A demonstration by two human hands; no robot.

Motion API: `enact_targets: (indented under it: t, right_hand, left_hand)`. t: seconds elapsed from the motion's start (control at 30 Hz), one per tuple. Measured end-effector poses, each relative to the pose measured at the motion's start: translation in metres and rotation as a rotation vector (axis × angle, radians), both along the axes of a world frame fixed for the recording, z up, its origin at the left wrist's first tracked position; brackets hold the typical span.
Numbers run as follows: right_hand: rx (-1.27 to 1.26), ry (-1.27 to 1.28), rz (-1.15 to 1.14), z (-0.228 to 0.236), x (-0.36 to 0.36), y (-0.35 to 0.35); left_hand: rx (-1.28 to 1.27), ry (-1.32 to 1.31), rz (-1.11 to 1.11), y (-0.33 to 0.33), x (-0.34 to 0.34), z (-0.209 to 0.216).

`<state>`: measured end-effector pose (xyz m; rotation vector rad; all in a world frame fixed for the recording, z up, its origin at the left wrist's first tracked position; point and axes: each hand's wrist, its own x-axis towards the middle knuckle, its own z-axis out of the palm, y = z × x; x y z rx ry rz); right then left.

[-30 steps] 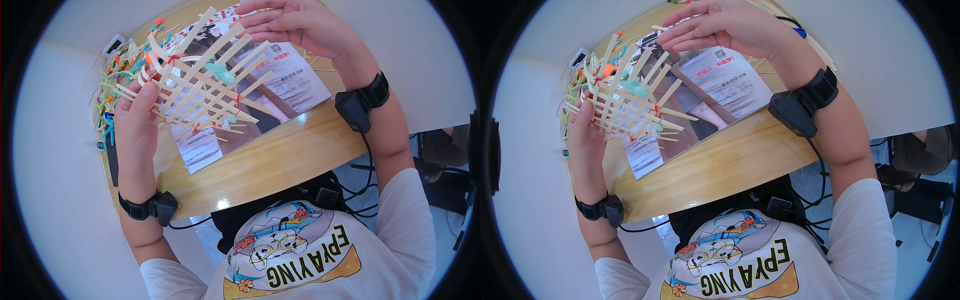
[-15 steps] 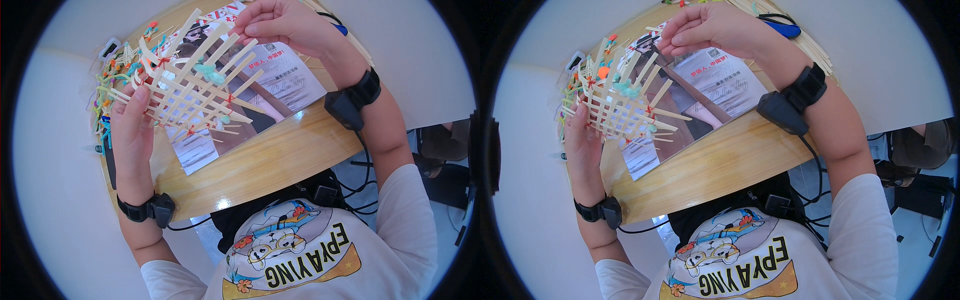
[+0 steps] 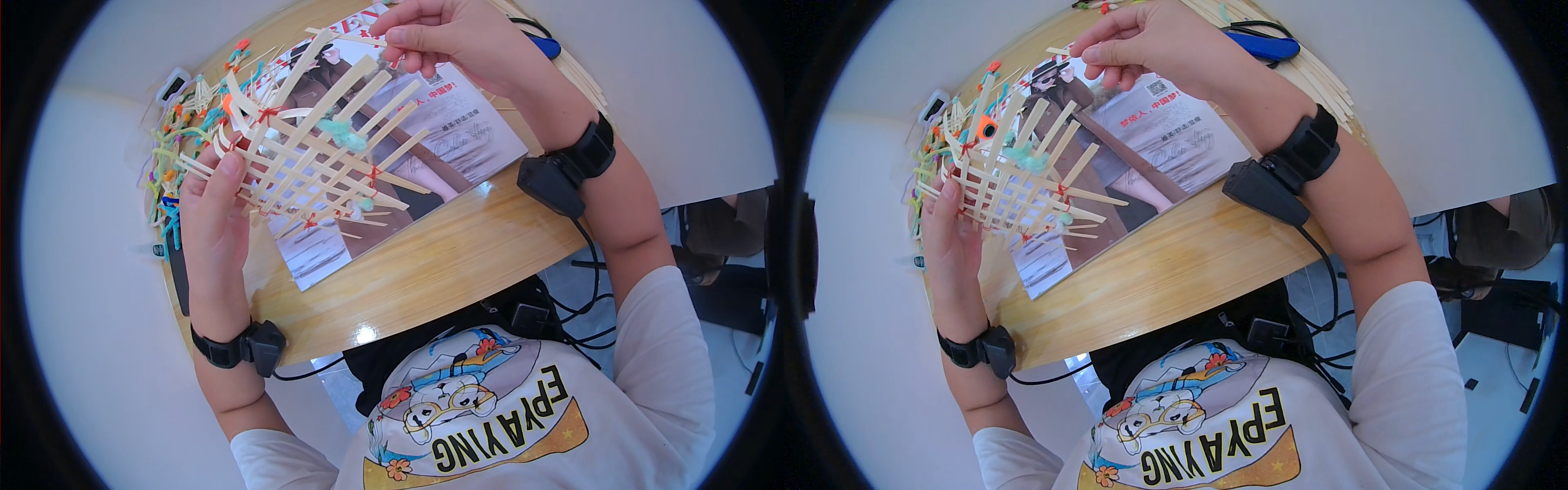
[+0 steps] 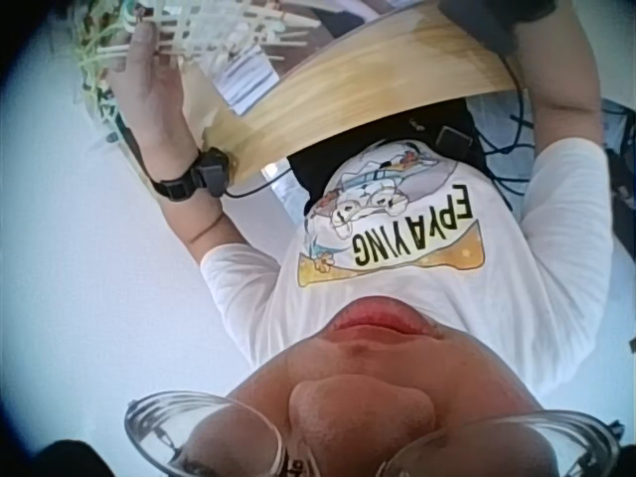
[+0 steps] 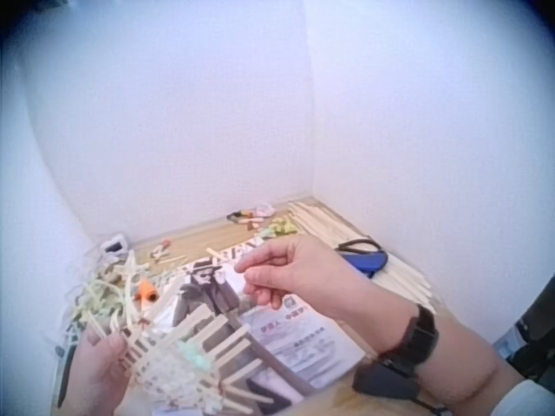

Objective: The recorder is weaving thin bamboo or wooden strips into a lattice pattern using a red thread on a workshop table.

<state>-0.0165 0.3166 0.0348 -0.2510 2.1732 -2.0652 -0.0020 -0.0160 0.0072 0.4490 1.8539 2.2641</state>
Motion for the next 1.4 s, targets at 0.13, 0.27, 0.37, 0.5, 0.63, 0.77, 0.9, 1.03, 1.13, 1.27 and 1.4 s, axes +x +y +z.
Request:
enact_targets:
  t: [0.13,0.27,0.37,0.5,0.63,0.77,0.9,1.03,1.13,1.27,1.4]
  right_hand:
    - [0.021,0.006,0.019,0.001,0.003,0.001]
    - [0.013,-0.016,0.01,-0.001,0.005,0.001]
    - [-0.157,-0.08,0.101,-0.004,0.002,-0.001]
    - [-0.088,-0.013,0.111,-0.005,-0.002,-0.001]
    - [-0.009,-0.027,0.048,-0.004,-0.003,0.001]
    - [0.016,0.041,0.042,-0.006,-0.004,0.001]
    - [0.015,0.064,-0.001,-0.003,-0.001,-0.004]
    - [0.165,0.025,-0.064,0.007,0.012,-0.008]
    - [0.211,0.027,-0.067,0.012,0.017,-0.012]
    - [0.192,0.092,-0.018,0.009,0.016,-0.019]
    - [0.152,0.068,-0.001,0.012,0.02,-0.029]
  left_hand:
    - [-0.008,-0.006,0.032,0.0,-0.001,-0.001]
    - [-0.013,-0.023,0.022,0.0,0.002,0.0]
    - [-0.012,-0.024,0.014,0.0,0.003,0.002]
    - [-0.004,-0.013,0.045,0.0,0.0,0.004]
    - [-0.005,-0.014,0.036,0.002,0.001,0.005]
    - [-0.015,-0.01,0.037,0.003,0.002,0.007]
    - [-0.022,-0.017,0.029,0.003,0.001,0.006]
    - [-0.016,-0.03,0.014,0.001,0.0,0.001]
    - [-0.012,-0.037,0.0,-0.001,0.0,0.0]
    - [-0.003,-0.039,-0.011,-0.001,0.0,0.0]
    - [-0.012,-0.041,-0.025,0.003,0.003,0.002]
